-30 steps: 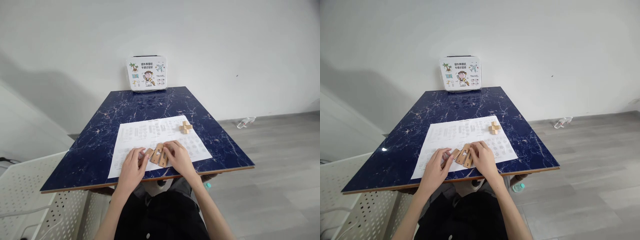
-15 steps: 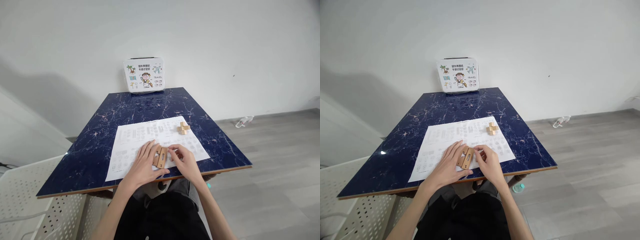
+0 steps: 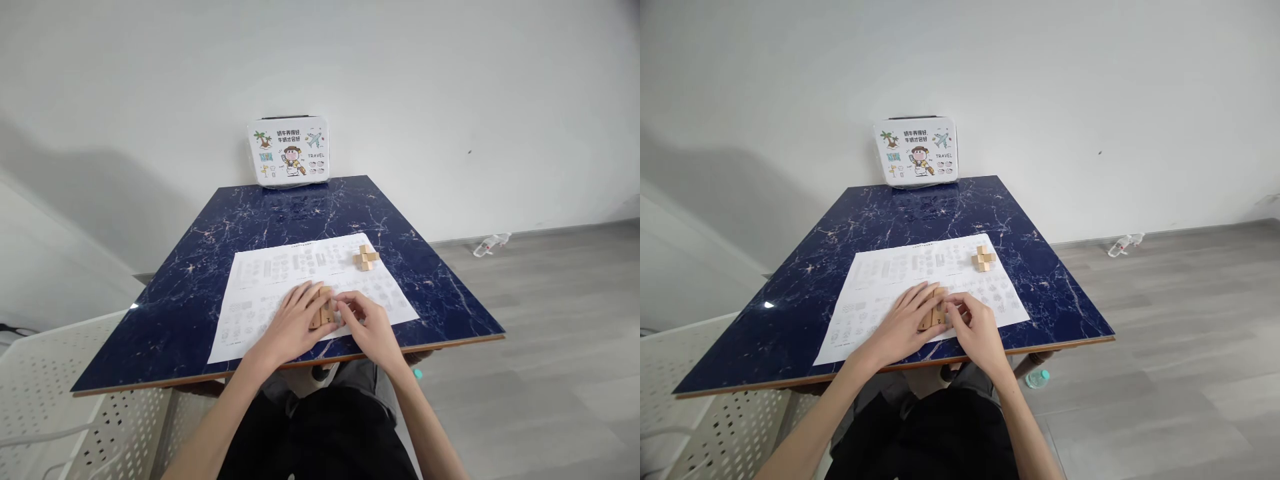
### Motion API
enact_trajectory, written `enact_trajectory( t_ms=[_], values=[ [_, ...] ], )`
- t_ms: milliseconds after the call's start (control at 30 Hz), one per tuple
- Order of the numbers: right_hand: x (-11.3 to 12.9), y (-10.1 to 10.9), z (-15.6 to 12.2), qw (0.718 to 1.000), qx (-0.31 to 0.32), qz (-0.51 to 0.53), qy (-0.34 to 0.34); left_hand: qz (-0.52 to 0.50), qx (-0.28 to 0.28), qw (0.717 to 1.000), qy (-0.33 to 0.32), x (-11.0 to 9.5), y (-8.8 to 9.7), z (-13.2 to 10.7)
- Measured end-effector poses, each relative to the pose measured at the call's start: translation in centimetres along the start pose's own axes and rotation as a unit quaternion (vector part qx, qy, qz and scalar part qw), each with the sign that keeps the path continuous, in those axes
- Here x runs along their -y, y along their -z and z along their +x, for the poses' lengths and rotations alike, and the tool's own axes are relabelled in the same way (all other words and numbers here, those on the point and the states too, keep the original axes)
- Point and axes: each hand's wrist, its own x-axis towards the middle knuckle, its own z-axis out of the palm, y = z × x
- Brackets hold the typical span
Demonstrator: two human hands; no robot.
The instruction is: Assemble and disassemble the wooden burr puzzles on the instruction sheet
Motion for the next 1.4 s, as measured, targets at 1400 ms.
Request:
enact_trajectory(
  t_ms=[1400],
  values=[
    [0.6, 1.9, 2.7, 0.989, -0.081, -0.119, 0.023, 0.106, -0.129, 0.967, 0.191, 15.7, 5.3, 0.0]
  ],
)
